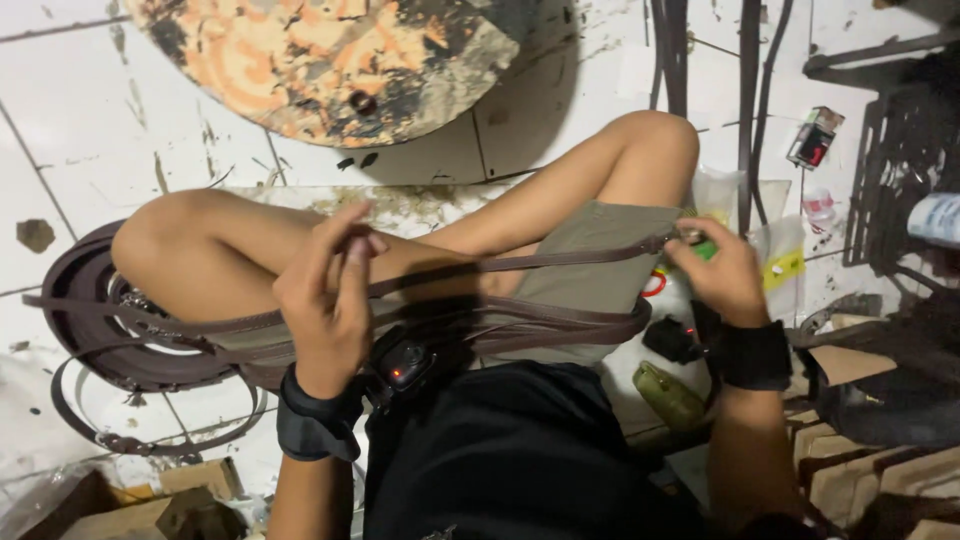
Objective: Finishing leather straps by using a lighter to burn off loose threads or seal edges near the metal hardware.
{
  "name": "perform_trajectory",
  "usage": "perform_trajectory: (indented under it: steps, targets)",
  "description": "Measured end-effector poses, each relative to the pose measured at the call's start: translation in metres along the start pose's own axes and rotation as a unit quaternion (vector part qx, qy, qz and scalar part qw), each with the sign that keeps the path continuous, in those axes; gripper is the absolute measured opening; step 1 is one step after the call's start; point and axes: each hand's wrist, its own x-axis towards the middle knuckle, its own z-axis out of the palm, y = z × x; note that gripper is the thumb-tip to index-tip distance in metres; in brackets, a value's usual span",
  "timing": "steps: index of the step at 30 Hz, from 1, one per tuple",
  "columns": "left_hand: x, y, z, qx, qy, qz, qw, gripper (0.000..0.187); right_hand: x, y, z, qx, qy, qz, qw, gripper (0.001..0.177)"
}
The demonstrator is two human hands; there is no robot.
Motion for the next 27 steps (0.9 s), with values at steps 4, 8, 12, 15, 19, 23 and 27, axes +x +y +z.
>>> perform_trajectory:
  steps: [4,8,12,15,19,23,27]
  targets:
    - [0.003,-0.001,0.020,0.020,-0.073,0.056,0.996,0.018,-0.006,-0.013,0.008,0.049,-0.064,-0.040,0.996,0.047]
    - [0.004,0.010,0.045,0.062,-0.125,0.070,0.988,0.016,-0.002,-0.018,0.011,-0.015,-0.078,-0.069,0.994,0.034]
    - [-0.001,0.020,0.067,0.080,-0.194,0.145,0.967,0.026,-0.004,-0.060,-0.001,0.077,-0.137,-0.040,0.987,0.024]
    - [0.000,0.029,0.078,0.112,-0.226,0.196,0.947,0.035,0.003,-0.079,-0.003,0.148,-0.189,-0.063,0.969,0.019]
    - [-0.004,0.030,0.081,0.162,-0.227,0.235,0.931,0.040,0.014,-0.115,0.000,0.195,-0.272,-0.102,0.937,0.017]
    - [-0.005,0.031,0.070,0.194,-0.174,0.252,0.932,0.038,0.024,-0.139,0.010,0.217,-0.296,-0.226,0.902,0.021]
    - [-0.002,0.022,0.057,0.231,-0.151,0.293,0.915,0.037,0.029,-0.139,0.027,0.282,-0.370,-0.223,0.857,0.026]
